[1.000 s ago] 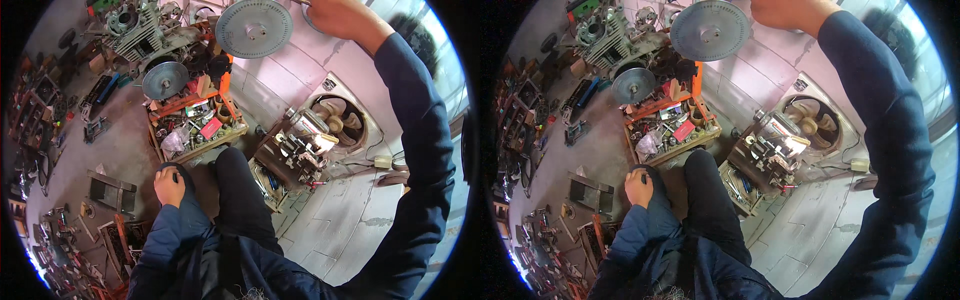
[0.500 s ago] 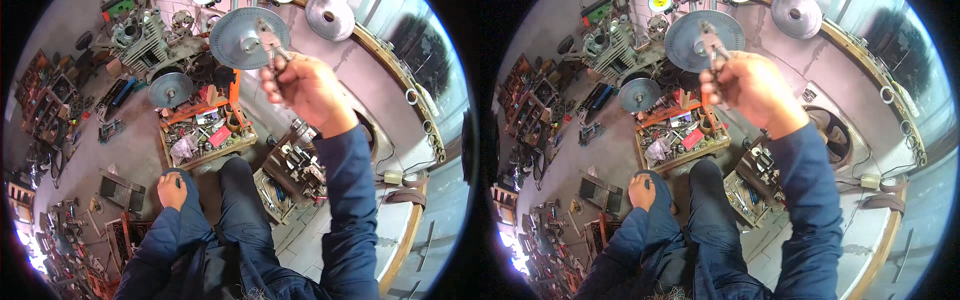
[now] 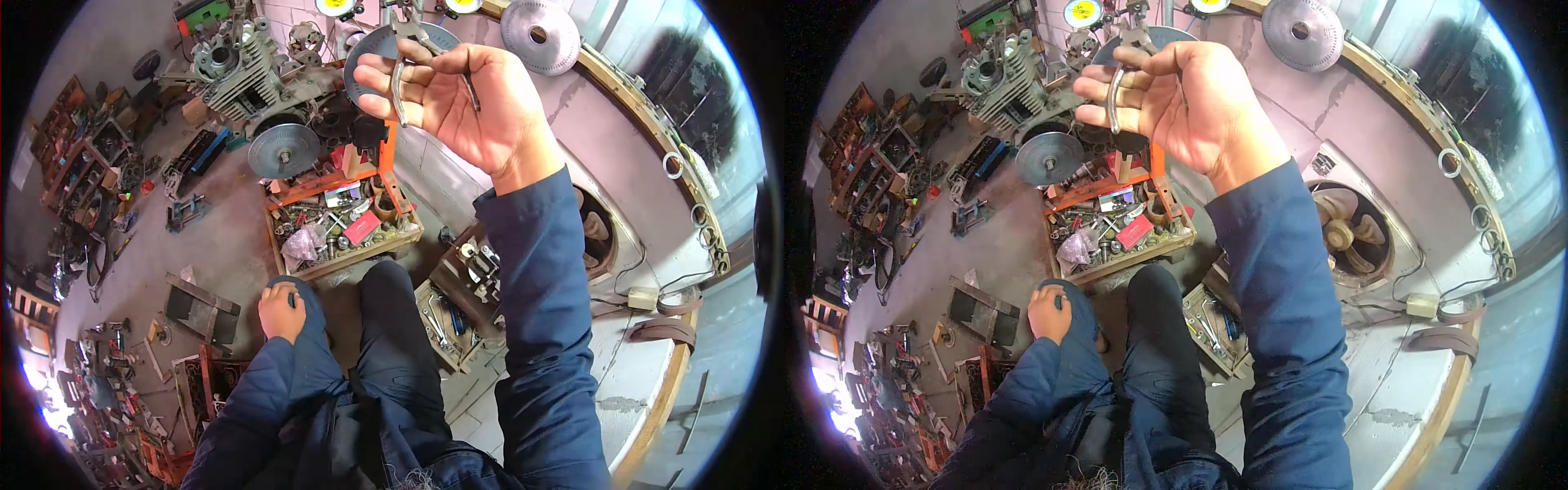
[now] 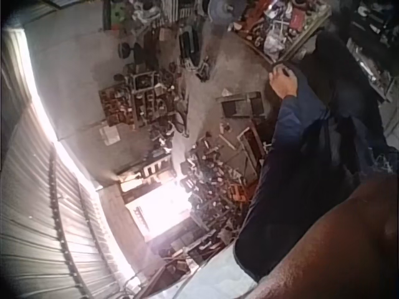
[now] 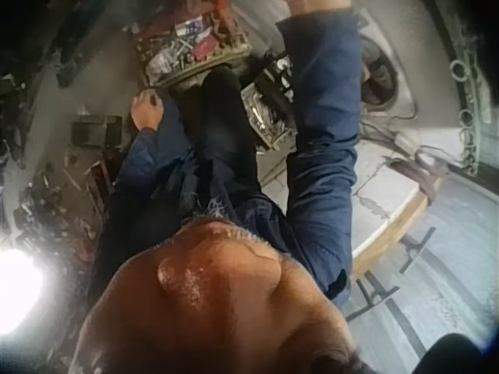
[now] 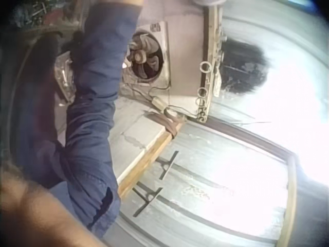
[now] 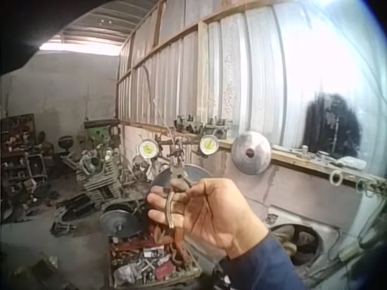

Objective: The person grinds a small metal component using a handheld angle grinder at a workbench, then takes a metal rod and circular plate to an engine assembly and works on it with pliers and a T-handle tool.

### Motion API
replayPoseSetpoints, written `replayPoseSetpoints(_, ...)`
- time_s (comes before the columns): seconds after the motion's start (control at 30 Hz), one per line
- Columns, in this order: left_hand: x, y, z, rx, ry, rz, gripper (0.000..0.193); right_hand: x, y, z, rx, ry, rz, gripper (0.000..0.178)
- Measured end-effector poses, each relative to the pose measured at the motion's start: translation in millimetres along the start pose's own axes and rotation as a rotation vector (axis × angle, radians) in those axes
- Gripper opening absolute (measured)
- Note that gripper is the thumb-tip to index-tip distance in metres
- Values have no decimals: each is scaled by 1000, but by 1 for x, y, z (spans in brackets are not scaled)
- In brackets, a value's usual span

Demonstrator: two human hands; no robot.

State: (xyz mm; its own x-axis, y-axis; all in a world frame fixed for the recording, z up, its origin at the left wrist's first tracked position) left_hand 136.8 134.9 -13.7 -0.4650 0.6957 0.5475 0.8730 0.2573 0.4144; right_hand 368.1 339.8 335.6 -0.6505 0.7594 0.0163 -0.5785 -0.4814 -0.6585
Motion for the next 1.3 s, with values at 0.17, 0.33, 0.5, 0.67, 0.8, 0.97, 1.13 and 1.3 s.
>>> replayPoseSetpoints(0.17, -3, -7, 5, 0, 7, -2, 11, 1, -3, -4, -11, 40, -33, 46)
replayPoseSetpoints(0.33, -4, -8, 6, -11, 35, 16, 11, 7, -6, -2, 33, 39, 16, 33)
replayPoseSetpoints(0.5, -3, -5, 5, -24, 43, 17, 11, 7, -3, -1, 120, 37, 107, 11)
replayPoseSetpoints(0.67, -2, -6, 1, 8, 31, 4, 10, 10, -2, -4, -210, 238, -44, 18)
replayPoseSetpoints(0.8, -2, -9, 5, 4, 23, 11, 9, 5, -3, -2, -351, 331, -62, 25)
replayPoseSetpoints(0.97, -2, -5, 4, 21, 18, 2, 8, 7, -6, -3, -408, 308, -65, 20)
replayPoseSetpoints(1.13, -3, -9, 5, -4, 33, 4, 9, 8, -6, 0, -442, 314, -87, 19)
replayPoseSetpoints(1.3, -2, -8, 1, -12, 34, -1, 10, 11, -9, -6, -410, 320, -54, 14)
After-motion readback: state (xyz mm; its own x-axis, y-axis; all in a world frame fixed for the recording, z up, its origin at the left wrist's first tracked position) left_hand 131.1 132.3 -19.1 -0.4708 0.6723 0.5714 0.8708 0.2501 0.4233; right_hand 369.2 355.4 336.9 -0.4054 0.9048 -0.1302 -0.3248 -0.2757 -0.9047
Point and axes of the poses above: each hand's wrist, its own x-axis towards the middle knuckle, its own z-axis out of the palm, y = z × x, the point moved 8 cm from there along x, towards the middle knuckle, and after that the axes turned 15 degrees about y, right-handed, at the moved point
